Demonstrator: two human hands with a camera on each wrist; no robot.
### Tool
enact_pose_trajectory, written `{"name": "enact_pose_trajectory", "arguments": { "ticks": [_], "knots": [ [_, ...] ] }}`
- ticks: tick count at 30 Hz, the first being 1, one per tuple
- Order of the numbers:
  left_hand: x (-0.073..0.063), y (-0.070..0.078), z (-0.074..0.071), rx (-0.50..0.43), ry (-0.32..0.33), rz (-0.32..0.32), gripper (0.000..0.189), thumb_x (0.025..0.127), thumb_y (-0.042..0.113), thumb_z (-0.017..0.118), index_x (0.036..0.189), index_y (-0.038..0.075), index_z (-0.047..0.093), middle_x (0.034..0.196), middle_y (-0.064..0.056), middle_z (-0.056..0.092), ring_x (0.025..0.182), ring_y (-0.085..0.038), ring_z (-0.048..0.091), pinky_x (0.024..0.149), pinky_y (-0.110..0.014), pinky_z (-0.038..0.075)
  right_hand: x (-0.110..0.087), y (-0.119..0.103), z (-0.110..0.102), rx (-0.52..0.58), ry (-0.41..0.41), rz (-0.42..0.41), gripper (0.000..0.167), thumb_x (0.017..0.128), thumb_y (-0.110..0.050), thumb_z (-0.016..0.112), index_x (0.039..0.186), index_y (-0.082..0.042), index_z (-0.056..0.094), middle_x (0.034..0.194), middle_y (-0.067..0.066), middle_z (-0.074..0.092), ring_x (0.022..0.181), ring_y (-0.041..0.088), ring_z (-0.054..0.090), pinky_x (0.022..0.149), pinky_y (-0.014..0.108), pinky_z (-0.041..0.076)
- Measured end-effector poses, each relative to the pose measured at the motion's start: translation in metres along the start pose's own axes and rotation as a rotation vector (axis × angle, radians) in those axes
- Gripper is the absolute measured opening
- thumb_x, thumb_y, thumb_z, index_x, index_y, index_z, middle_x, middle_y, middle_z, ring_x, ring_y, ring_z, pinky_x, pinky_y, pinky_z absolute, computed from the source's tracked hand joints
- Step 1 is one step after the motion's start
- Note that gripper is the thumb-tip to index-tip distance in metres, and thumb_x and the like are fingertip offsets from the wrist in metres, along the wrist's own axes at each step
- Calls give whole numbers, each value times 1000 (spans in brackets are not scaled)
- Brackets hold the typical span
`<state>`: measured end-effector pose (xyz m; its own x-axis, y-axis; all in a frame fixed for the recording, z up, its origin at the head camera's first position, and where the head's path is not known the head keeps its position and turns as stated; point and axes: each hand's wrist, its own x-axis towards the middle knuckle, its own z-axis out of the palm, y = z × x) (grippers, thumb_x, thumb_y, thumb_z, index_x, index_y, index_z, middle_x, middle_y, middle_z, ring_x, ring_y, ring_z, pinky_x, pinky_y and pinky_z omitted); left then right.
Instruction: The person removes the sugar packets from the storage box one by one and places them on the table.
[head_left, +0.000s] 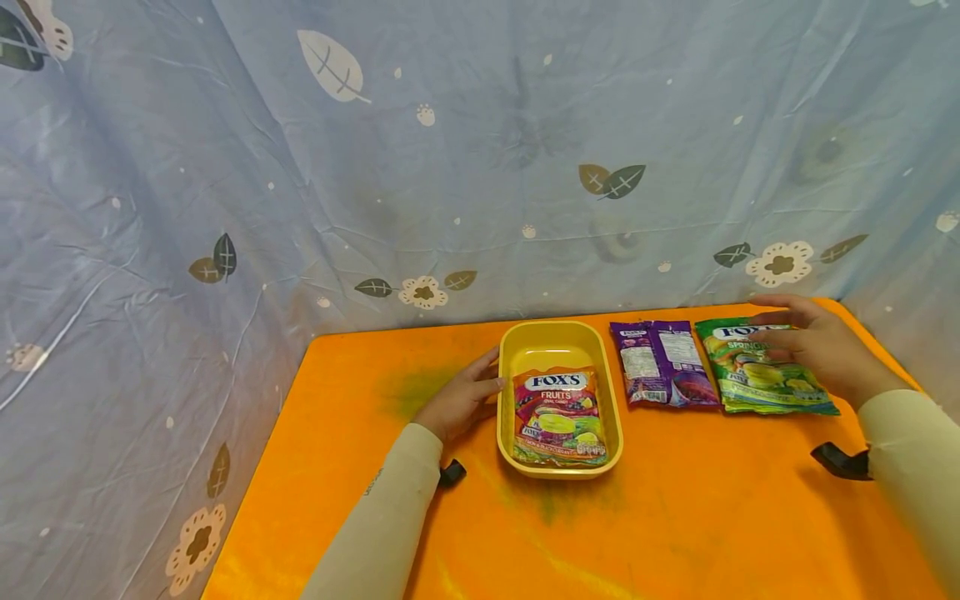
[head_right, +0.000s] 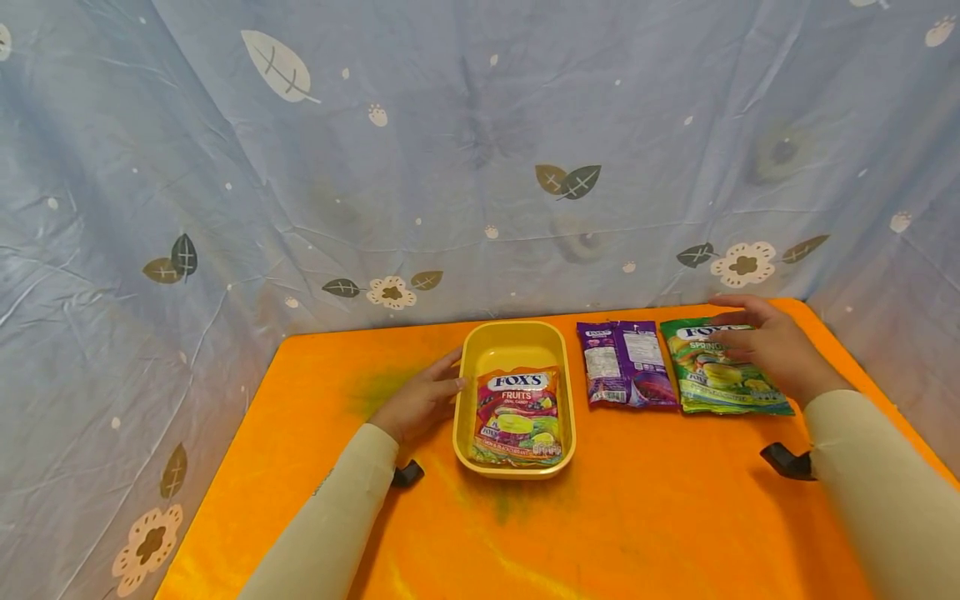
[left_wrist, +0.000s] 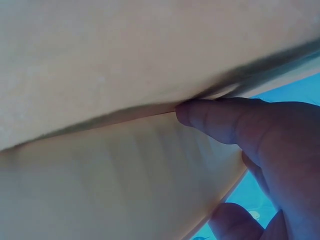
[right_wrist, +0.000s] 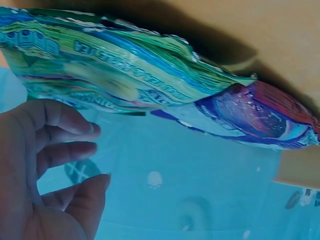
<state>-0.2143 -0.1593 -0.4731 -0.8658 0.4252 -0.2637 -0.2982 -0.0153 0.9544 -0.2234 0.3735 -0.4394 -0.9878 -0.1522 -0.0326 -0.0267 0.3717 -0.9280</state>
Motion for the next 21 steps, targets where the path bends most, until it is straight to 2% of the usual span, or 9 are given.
{"name": "enact_pose_trajectory", "arguments": {
  "ticks": [6, 14, 16, 21],
  "knots": [
    [1, -1, 0, 4, 0, -1, 68, 114, 14, 55, 175, 23, 27, 171, -14, 38, 140, -37, 57, 115, -53, 47, 1, -9, 12, 25, -13, 1, 50, 112, -11, 64, 154, -36, 52, 124, -22, 66, 105, 4, 72, 82, 26, 62],
    [0, -1, 0, 5, 2, 6, 66, 115, 15, 56, 175, 23, 30, 171, -14, 38, 138, -37, 58, 115, -54, 46, 5, -22, 35, 64, -71, -4, 52, 112, -13, 64, 159, -28, 48, 129, -10, 68, 109, 17, 73, 87, 34, 63],
    [0, -1, 0, -3, 3, 6, 66, 114, 15, 56, 175, 24, 30, 171, -13, 38, 139, -36, 58, 115, -53, 46, 5, -25, 43, 59, -82, 4, 53, 112, -15, 65, 161, -27, 47, 135, -5, 66, 112, 17, 72, 88, 34, 63],
    [0, -2, 0, -9, -7, 14, 67, 115, 14, 55, 175, 24, 29, 173, -12, 36, 143, -36, 54, 116, -54, 45, 6, -32, 60, 41, -116, 6, 59, 113, -18, 64, 167, -20, 40, 152, 21, 53, 118, 17, 70, 93, 33, 61]
  ]
}}
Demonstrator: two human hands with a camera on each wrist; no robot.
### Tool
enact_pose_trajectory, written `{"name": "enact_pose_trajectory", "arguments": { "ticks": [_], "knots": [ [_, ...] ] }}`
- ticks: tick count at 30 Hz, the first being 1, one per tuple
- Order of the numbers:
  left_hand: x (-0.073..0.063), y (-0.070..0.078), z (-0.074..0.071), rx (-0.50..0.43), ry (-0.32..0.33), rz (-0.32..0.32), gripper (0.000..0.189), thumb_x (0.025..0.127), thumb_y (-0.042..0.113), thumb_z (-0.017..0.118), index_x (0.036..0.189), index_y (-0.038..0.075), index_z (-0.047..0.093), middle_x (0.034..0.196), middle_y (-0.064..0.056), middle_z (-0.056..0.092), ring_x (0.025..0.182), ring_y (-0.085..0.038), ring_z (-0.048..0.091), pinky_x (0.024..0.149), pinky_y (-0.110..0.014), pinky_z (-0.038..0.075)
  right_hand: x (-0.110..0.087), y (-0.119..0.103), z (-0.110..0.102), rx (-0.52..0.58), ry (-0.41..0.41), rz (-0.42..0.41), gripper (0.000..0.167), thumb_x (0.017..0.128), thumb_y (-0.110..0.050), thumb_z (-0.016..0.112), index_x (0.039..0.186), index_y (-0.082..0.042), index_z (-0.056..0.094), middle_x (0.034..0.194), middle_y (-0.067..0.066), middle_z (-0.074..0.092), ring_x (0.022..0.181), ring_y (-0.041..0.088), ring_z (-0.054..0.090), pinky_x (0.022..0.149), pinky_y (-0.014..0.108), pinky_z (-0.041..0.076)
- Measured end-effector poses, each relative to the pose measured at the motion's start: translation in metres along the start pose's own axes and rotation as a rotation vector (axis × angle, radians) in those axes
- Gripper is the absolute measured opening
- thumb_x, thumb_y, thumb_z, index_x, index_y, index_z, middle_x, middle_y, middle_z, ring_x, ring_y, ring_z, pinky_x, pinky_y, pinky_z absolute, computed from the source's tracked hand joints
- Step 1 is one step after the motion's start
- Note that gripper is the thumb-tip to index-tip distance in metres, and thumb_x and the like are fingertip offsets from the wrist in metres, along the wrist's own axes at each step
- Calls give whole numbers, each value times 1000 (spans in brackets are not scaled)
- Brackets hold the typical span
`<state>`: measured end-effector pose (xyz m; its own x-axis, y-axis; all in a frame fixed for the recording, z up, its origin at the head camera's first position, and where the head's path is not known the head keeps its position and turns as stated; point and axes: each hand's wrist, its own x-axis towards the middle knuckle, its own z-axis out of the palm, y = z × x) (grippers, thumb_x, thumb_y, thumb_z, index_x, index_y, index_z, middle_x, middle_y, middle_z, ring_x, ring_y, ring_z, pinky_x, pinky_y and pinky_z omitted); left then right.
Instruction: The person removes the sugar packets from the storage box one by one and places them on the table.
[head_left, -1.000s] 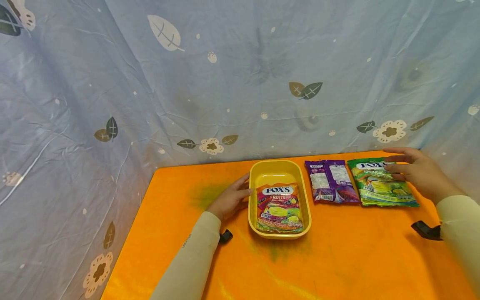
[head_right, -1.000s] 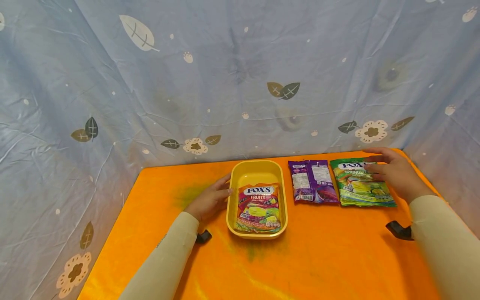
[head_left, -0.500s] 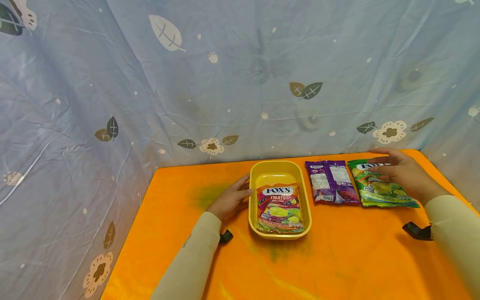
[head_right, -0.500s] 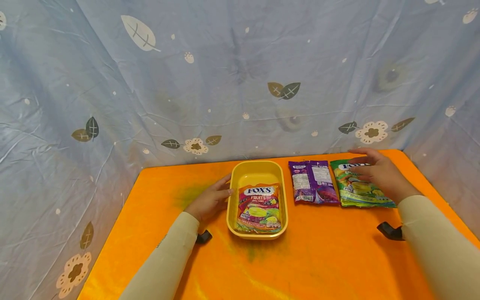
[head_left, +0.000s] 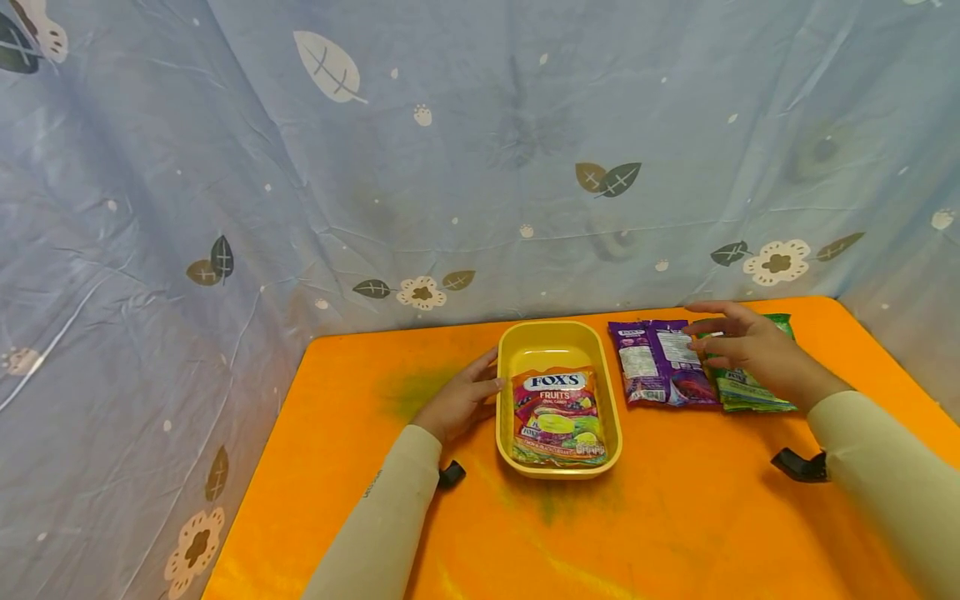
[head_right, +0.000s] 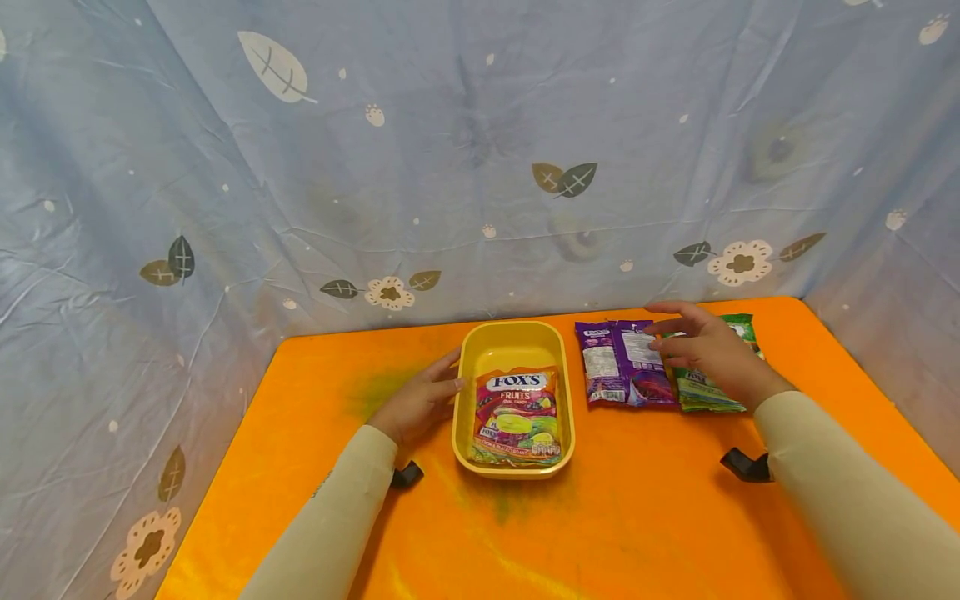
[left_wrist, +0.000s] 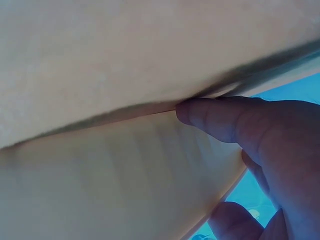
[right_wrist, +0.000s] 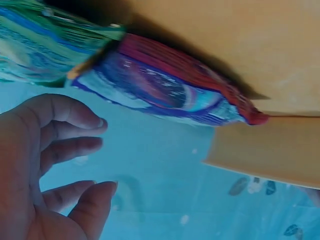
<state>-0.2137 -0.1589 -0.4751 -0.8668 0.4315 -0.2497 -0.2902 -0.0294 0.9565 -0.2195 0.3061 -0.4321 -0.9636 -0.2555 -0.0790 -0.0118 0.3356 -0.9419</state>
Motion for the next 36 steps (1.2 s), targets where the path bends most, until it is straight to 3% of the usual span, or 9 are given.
{"name": "enact_pose_trajectory", "arguments": {
  "ticks": [9, 16, 22, 27, 32, 36],
  "knots": [
    [-1, 2, 1, 10, 4, -1, 67, 115, 14, 55, 175, 22, 28, 173, -13, 36, 145, -36, 53, 117, -54, 44, 3, -9, 23, 62, -57, -27, 64, 113, -16, 63, 169, -12, 34, 153, 31, 50, 120, 22, 70, 95, 40, 61],
    [0, 1, 1, -3, 0, -5, 67, 115, 12, 55, 175, 23, 28, 172, -13, 37, 144, -35, 54, 116, -54, 45, 1, -21, 39, 88, -89, -48, 63, 114, -20, 61, 171, -13, 33, 155, 31, 49, 121, 25, 71, 94, 39, 62],
    [0, 2, 0, -11, -11, 6, 67, 115, 12, 53, 176, 22, 26, 173, -14, 35, 145, -36, 52, 117, -55, 43, 2, -37, 57, 147, -132, -59, 65, 112, -24, 66, 169, -18, 36, 153, 30, 49, 125, 32, 69, 96, 42, 61],
    [-2, 2, 0, -6, -6, 13, 66, 115, 11, 53, 175, 23, 28, 171, -14, 38, 145, -36, 52, 117, -55, 44, 4, -47, 72, 201, -160, -63, 66, 110, -20, 69, 167, -14, 38, 153, 29, 49, 127, 42, 66, 99, 48, 60],
    [-2, 2, 0, 0, -13, 20, 66, 115, 11, 52, 175, 21, 27, 171, -14, 39, 146, -36, 51, 117, -55, 43, 7, -53, 85, 242, -191, -59, 68, 107, -16, 71, 166, -8, 37, 152, 29, 50, 126, 44, 66, 100, 56, 57],
    [-1, 2, 1, -1, -22, 24, 66, 115, 11, 52, 175, 21, 27, 171, -15, 38, 147, -37, 50, 117, -56, 43, 6, -57, 94, 235, -209, -61, 66, 108, -16, 69, 166, -9, 38, 152, 30, 49, 129, 44, 65, 102, 53, 57]
  ]
}}
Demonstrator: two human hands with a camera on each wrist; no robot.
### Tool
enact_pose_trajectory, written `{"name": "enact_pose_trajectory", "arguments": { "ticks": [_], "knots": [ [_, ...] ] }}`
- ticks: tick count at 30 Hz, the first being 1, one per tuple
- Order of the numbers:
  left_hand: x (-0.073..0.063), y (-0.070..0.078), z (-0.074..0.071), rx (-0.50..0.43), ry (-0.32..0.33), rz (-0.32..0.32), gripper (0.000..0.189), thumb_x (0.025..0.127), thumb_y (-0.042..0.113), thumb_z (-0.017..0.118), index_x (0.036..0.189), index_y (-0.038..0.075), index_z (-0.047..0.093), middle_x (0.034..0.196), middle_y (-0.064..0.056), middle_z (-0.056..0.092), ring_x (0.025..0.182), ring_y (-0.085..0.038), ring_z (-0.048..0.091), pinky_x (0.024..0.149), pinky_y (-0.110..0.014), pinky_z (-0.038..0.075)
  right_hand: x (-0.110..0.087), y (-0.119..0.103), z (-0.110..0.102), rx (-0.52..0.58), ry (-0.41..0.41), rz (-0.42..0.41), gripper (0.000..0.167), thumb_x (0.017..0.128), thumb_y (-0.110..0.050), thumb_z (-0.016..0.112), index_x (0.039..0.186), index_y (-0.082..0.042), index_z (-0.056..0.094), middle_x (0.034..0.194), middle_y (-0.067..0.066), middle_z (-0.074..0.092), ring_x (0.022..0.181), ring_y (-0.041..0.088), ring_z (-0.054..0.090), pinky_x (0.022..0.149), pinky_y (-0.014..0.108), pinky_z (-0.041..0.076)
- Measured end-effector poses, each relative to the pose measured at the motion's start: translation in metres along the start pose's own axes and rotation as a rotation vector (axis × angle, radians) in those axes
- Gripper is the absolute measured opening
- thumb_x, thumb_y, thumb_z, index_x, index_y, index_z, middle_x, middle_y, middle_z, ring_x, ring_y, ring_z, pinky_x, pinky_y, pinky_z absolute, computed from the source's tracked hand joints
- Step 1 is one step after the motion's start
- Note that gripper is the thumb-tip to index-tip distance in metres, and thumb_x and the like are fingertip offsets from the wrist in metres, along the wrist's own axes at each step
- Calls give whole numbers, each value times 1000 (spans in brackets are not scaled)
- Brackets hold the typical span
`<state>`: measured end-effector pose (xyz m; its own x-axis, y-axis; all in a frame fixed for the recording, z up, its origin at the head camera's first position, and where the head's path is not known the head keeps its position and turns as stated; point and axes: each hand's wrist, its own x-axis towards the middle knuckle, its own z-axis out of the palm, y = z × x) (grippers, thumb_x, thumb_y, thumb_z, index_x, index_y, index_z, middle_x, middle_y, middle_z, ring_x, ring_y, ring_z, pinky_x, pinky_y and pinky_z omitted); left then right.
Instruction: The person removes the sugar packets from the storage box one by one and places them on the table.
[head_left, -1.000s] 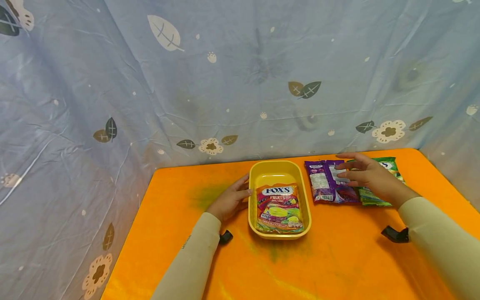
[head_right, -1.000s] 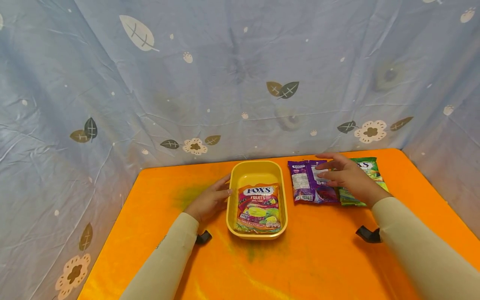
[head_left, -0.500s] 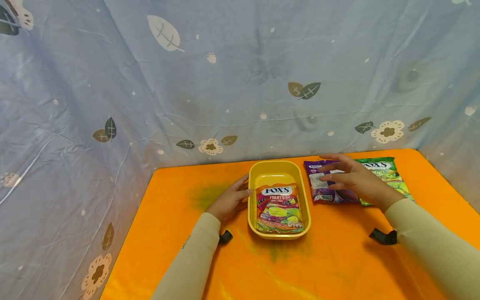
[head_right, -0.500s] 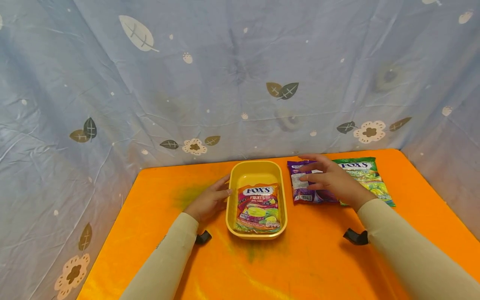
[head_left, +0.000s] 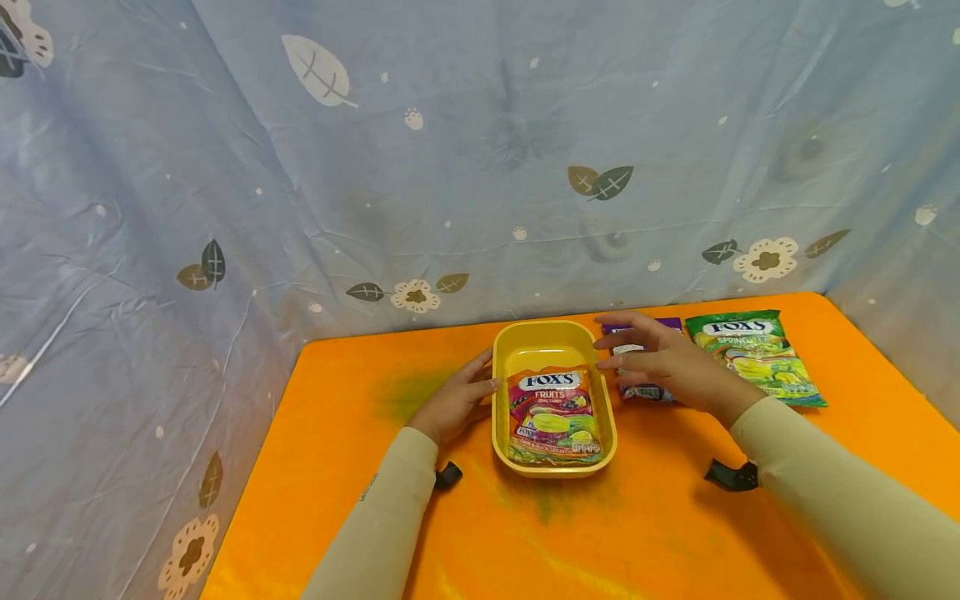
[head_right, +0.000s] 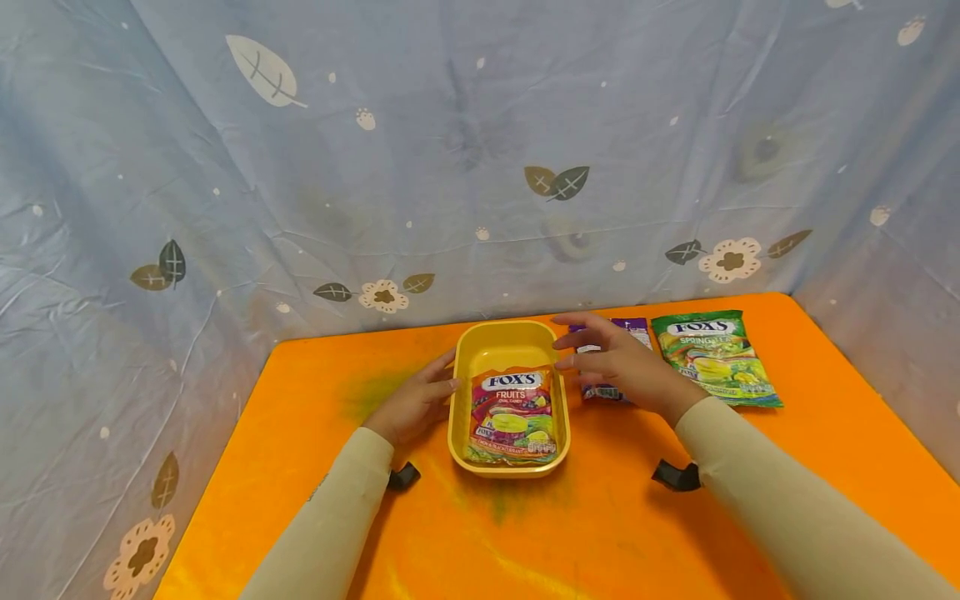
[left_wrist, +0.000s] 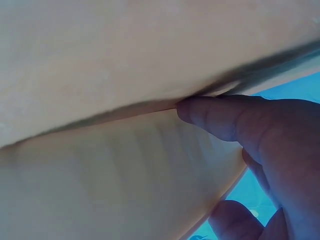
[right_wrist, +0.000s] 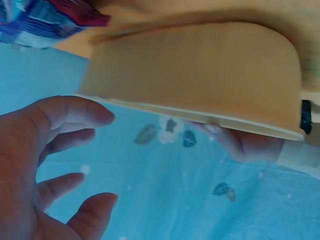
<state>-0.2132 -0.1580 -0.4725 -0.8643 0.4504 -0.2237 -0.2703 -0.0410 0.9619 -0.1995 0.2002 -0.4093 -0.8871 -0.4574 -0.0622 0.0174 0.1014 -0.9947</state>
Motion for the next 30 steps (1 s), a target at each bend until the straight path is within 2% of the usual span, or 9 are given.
{"name": "enact_pose_trajectory", "arguments": {
  "ticks": [3, 8, 13, 19, 22, 30],
  "knots": [
    [0, 0, 0, -1, -3, -1, 67, 115, 11, 52, 176, 21, 27, 172, -14, 37, 147, -38, 49, 118, -56, 43, 1, 0, 9, -4, -23, 1, 66, 109, -19, 69, 167, -12, 39, 153, 30, 48, 132, 46, 62, 102, 49, 58],
    [2, -1, 1, 5, 9, -9, 66, 115, 13, 53, 175, 21, 27, 172, -14, 38, 147, -37, 50, 117, -56, 43, 4, 0, 25, 19, -64, 28, 67, 108, -22, 72, 167, -16, 41, 156, 30, 44, 132, 50, 61, 103, 53, 56],
    [2, -1, 1, 9, 19, -12, 68, 114, 13, 53, 176, 18, 26, 172, -18, 35, 148, -38, 49, 118, -58, 41, 5, -5, 45, 22, -56, 71, 65, 109, -16, 69, 167, -11, 39, 155, 34, 41, 130, 53, 59, 101, 55, 57],
    [0, 0, 2, 4, 22, -13, 68, 114, 12, 53, 176, 17, 25, 173, -19, 34, 149, -40, 46, 119, -59, 40, 9, -9, 72, -138, 25, 126, 67, 107, -23, 71, 167, -15, 41, 158, 31, 39, 135, 50, 54, 104, 57, 55],
    [-1, 0, 2, 5, 24, -14, 68, 114, 12, 53, 176, 17, 25, 172, -19, 34, 150, -39, 46, 119, -58, 40, 11, -9, 82, -220, 79, 147, 68, 106, -25, 73, 166, -15, 42, 161, 30, 38, 140, 51, 49, 108, 62, 51],
    [-1, 0, 2, 8, 28, -14, 67, 114, 12, 52, 176, 18, 26, 173, -18, 35, 150, -40, 46, 118, -58, 41, 17, -5, 106, -326, 174, 165, 72, 104, -25, 73, 166, -11, 40, 169, 28, 30, 149, 53, 36, 115, 72, 38]
  ]
}}
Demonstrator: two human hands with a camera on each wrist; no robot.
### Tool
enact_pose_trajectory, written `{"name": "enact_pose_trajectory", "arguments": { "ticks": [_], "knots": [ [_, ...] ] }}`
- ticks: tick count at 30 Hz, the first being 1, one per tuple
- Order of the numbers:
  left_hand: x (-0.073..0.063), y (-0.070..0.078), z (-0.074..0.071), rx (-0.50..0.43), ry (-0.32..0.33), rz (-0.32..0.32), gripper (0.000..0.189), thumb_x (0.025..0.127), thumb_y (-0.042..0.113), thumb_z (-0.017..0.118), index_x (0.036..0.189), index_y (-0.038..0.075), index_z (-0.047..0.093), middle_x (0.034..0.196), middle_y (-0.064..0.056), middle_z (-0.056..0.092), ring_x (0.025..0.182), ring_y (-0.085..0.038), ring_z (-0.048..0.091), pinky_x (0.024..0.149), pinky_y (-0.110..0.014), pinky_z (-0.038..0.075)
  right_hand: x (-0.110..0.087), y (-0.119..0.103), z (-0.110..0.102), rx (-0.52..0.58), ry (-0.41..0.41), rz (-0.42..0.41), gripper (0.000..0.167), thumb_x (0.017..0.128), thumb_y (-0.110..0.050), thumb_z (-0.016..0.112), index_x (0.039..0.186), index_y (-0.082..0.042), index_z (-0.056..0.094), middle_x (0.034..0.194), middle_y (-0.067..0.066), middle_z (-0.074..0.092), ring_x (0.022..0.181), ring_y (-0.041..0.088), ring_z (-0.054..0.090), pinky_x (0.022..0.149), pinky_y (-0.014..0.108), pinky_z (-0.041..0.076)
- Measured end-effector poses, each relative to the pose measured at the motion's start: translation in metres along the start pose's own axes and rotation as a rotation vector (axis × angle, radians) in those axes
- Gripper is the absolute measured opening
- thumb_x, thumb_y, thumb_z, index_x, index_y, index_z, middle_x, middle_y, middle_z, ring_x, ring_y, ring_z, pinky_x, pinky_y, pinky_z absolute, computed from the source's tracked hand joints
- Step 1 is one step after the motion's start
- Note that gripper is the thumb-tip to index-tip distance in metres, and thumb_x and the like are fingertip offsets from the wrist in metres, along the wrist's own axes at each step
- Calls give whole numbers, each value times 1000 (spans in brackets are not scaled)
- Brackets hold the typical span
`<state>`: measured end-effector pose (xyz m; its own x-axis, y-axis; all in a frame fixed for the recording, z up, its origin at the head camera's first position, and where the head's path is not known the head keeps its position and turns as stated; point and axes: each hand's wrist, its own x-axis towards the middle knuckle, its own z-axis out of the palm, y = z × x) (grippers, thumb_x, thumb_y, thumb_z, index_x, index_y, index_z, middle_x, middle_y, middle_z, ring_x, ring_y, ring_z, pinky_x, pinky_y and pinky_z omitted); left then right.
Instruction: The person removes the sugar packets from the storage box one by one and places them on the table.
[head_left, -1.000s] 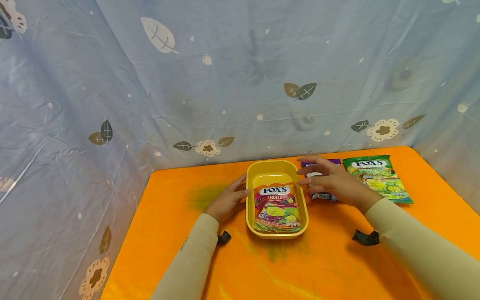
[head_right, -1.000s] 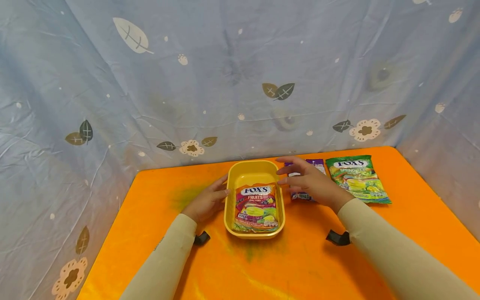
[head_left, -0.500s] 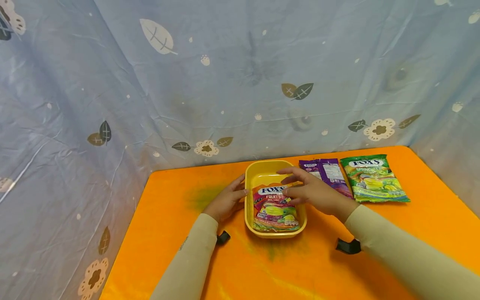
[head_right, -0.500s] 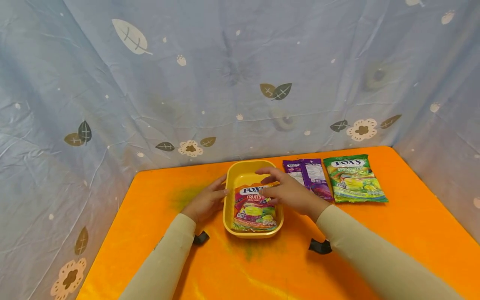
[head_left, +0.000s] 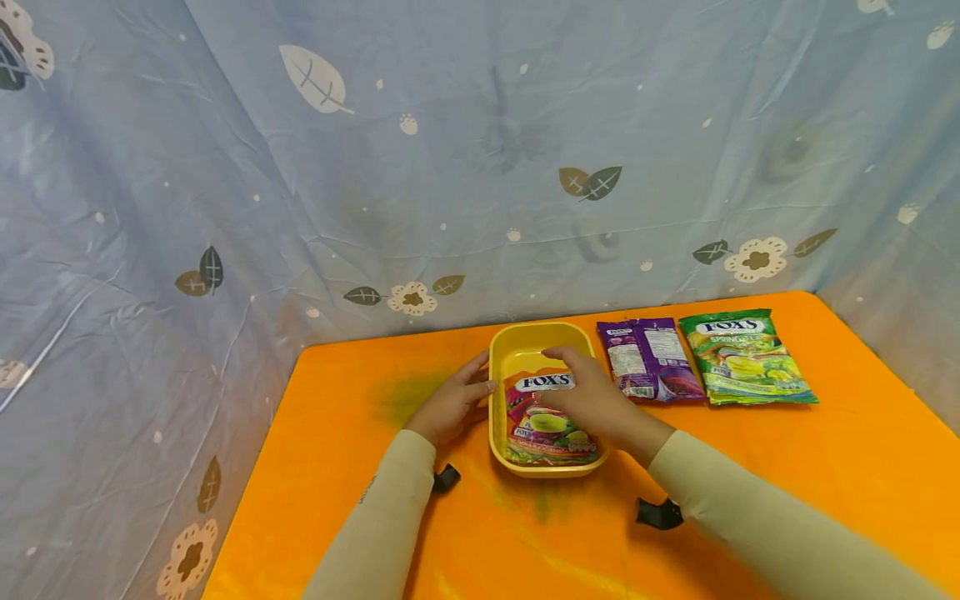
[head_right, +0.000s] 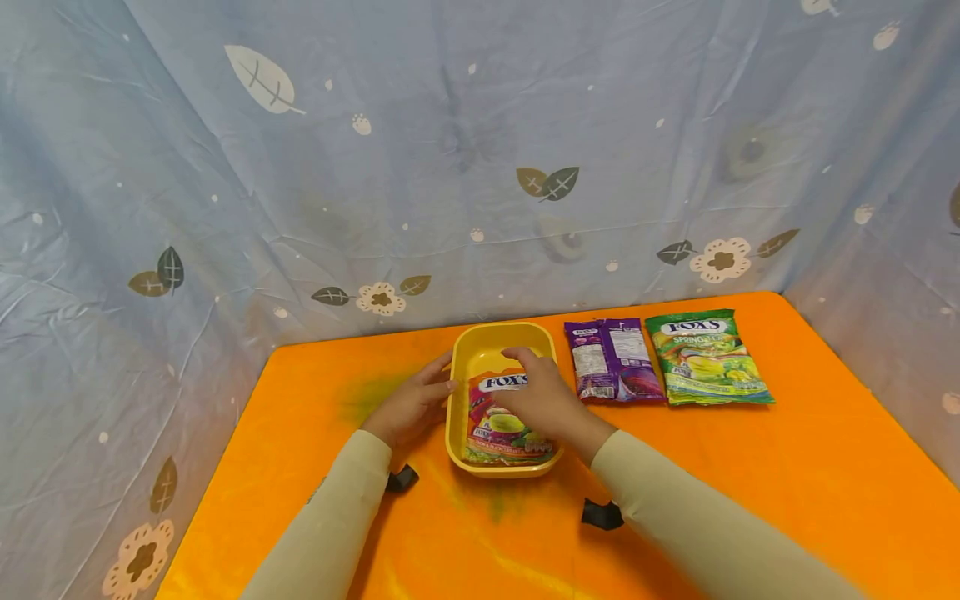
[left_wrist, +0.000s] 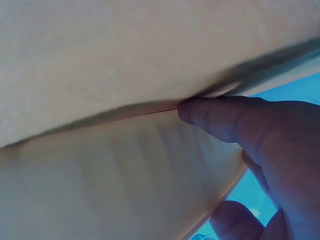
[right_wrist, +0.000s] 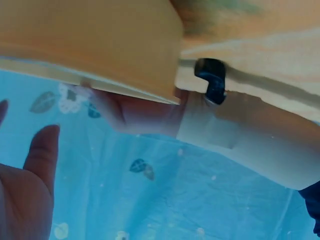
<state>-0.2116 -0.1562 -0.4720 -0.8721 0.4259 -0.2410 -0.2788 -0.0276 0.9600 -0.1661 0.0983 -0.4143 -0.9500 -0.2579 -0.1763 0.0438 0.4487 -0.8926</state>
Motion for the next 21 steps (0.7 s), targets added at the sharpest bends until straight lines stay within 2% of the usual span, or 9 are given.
{"name": "enact_pose_trajectory", "arguments": {
  "ticks": [7, 12, 15, 18, 21],
  "knots": [
    [-1, -1, -1, -3, -4, 0, 67, 115, 12, 53, 176, 20, 26, 172, -17, 36, 149, -38, 48, 117, -56, 43, 5, 6, 21, -11, 72, 83, 73, 102, -26, 76, 165, -11, 41, 169, 31, 14, 138, 52, 47, 114, 68, 41],
    [0, 0, -1, -2, -5, 3, 66, 115, 13, 53, 176, 20, 26, 171, -17, 37, 146, -38, 51, 117, -55, 43, 4, 8, 28, 63, 132, 91, 69, 102, -23, 76, 163, -11, 44, 174, 31, -3, 145, 57, 39, 117, 68, 37],
    [0, 0, -1, -2, -8, 9, 66, 115, 13, 52, 175, 18, 26, 172, -18, 36, 147, -37, 49, 118, -56, 42, 3, 8, 30, 137, 162, 84, 67, 103, -19, 75, 162, -9, 45, 170, 30, 18, 135, 50, 49, 114, 62, 45],
    [0, -1, -1, -5, -9, 10, 66, 115, 13, 53, 175, 18, 26, 172, -17, 35, 148, -37, 48, 118, -56, 41, 3, 9, 29, 248, 167, 112, 67, 104, -18, 75, 163, -10, 44, 151, 26, 46, 114, 38, 61, 100, 50, 58],
    [1, -2, -2, -10, -9, 8, 66, 115, 13, 53, 175, 19, 27, 172, -18, 36, 147, -38, 50, 118, -56, 42, 2, 9, 28, 371, 154, 149, 67, 105, -17, 73, 164, -12, 42, 138, 24, 58, 110, 35, 66, 93, 45, 62]
  ]
}}
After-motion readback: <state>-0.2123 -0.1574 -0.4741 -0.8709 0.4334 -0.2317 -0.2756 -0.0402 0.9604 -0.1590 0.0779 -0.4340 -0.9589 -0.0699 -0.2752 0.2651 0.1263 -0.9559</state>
